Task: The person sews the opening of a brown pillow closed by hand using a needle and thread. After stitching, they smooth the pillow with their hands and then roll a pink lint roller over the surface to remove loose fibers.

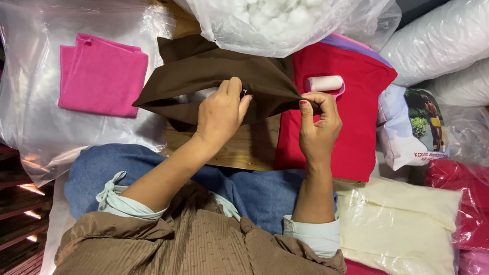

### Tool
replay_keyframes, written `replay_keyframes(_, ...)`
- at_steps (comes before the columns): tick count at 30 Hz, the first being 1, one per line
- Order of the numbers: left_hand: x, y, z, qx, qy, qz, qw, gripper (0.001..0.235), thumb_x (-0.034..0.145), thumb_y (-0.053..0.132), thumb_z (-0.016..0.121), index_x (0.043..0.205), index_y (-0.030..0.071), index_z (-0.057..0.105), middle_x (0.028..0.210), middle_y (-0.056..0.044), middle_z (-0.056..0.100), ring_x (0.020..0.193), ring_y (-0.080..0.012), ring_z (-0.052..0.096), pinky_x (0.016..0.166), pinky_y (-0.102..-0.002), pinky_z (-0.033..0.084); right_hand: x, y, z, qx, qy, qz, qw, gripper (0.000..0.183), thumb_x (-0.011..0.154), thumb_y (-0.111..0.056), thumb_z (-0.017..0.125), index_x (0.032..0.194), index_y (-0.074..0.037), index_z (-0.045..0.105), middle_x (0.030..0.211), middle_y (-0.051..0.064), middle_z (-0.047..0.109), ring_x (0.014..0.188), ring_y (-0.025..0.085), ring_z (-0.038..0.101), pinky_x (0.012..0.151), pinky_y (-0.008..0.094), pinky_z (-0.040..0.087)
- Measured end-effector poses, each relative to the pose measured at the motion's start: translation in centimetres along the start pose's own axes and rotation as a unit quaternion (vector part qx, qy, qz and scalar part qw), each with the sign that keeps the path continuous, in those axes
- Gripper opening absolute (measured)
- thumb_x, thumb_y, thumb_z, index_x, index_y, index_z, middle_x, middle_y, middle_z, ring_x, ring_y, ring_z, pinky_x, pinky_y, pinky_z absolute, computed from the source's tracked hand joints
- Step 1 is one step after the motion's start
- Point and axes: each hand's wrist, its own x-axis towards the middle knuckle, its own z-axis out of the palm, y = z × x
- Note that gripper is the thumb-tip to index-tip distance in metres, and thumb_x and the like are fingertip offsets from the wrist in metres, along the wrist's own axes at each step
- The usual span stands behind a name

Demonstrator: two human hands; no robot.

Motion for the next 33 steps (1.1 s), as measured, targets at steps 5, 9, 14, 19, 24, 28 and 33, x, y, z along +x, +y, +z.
replay_keyframes(5, 0.2, -0.1, -0.1, -0.001, -0.006, -0.001, 1.000, 0.018, 0.096, 0.026, 0.065, 0.097, 0.011, 0.056, 0.074, -0.005, 0.057, 0.055, -0.0260, 0.068, 0.050, -0.035, 0.057, 0.1, -0.4, -0.1, -0.007, -0.011, -0.024, 1.000, 0.008, 0.101, -0.011, 0.070, 0.099, -0.004, 0.070, 0.096, 0.014, 0.070, 0.084, 0.030, 0.067, 0.073, 0.038, 0.052)
replay_keyframes(9, 0.2, -0.2, -0.2, -0.012, -0.028, -0.001, 1.000, 0.015, 0.095, 0.024, 0.066, 0.096, 0.011, 0.058, 0.072, -0.005, 0.057, 0.056, -0.0264, 0.068, 0.049, -0.036, 0.056, 0.2, -0.7, 0.1, -0.012, -0.011, -0.035, 0.999, 0.008, 0.102, -0.012, 0.070, 0.099, -0.004, 0.070, 0.096, 0.014, 0.070, 0.085, 0.031, 0.066, 0.074, 0.039, 0.052)
replay_keyframes(14, 0.1, -0.6, -0.8, -0.043, -0.055, -0.005, 0.998, 0.010, 0.094, 0.022, 0.066, 0.093, 0.013, 0.062, 0.073, -0.003, 0.056, 0.057, -0.0255, 0.068, 0.050, -0.035, 0.056, 0.1, -0.2, -0.1, -0.011, -0.004, -0.032, 0.999, 0.009, 0.103, -0.011, 0.068, 0.100, -0.002, 0.069, 0.096, 0.014, 0.069, 0.085, 0.030, 0.065, 0.074, 0.039, 0.051)
replay_keyframes(19, 1.0, -0.3, -3.5, -0.125, -0.128, -0.035, 0.983, 0.007, 0.091, 0.016, 0.070, 0.089, 0.010, 0.068, 0.083, -0.008, 0.059, 0.066, -0.0328, 0.069, 0.056, -0.042, 0.058, 0.4, 0.1, -0.4, -0.055, 0.011, -0.014, 0.998, 0.010, 0.103, -0.011, 0.069, 0.099, -0.002, 0.068, 0.090, 0.014, 0.066, 0.080, 0.031, 0.063, 0.072, 0.040, 0.051)
replay_keyframes(24, 1.1, -0.7, -4.6, -0.126, -0.178, -0.040, 0.975, 0.009, 0.090, 0.013, 0.071, 0.083, 0.009, 0.068, 0.083, -0.008, 0.059, 0.066, -0.0305, 0.069, 0.056, -0.039, 0.058, 0.7, 0.8, -0.8, -0.103, 0.035, -0.007, 0.994, 0.010, 0.103, -0.012, 0.071, 0.098, -0.004, 0.068, 0.091, 0.013, 0.067, 0.081, 0.031, 0.063, 0.071, 0.039, 0.051)
replay_keyframes(28, 1.7, -2.3, -6.2, -0.100, -0.172, -0.045, 0.979, 0.008, 0.089, 0.010, 0.071, 0.082, 0.007, 0.069, 0.082, -0.009, 0.060, 0.066, -0.0303, 0.070, 0.056, -0.039, 0.058, 1.0, 3.5, -2.5, -0.104, 0.058, 0.015, 0.993, 0.006, 0.104, -0.010, 0.069, 0.103, -0.004, 0.068, 0.092, 0.013, 0.067, 0.082, 0.027, 0.064, 0.072, 0.038, 0.051)
replay_keyframes(33, 1.8, -4.4, -8.4, -0.070, -0.163, -0.072, 0.982, 0.007, 0.088, 0.011, 0.073, 0.082, 0.007, 0.072, 0.084, -0.011, 0.062, 0.071, -0.0359, 0.070, 0.062, -0.045, 0.057, 1.3, 7.0, -3.8, -0.124, 0.074, 0.038, 0.989, 0.004, 0.104, -0.011, 0.071, 0.103, -0.007, 0.071, 0.087, 0.010, 0.069, 0.083, 0.026, 0.069, 0.070, 0.035, 0.054)
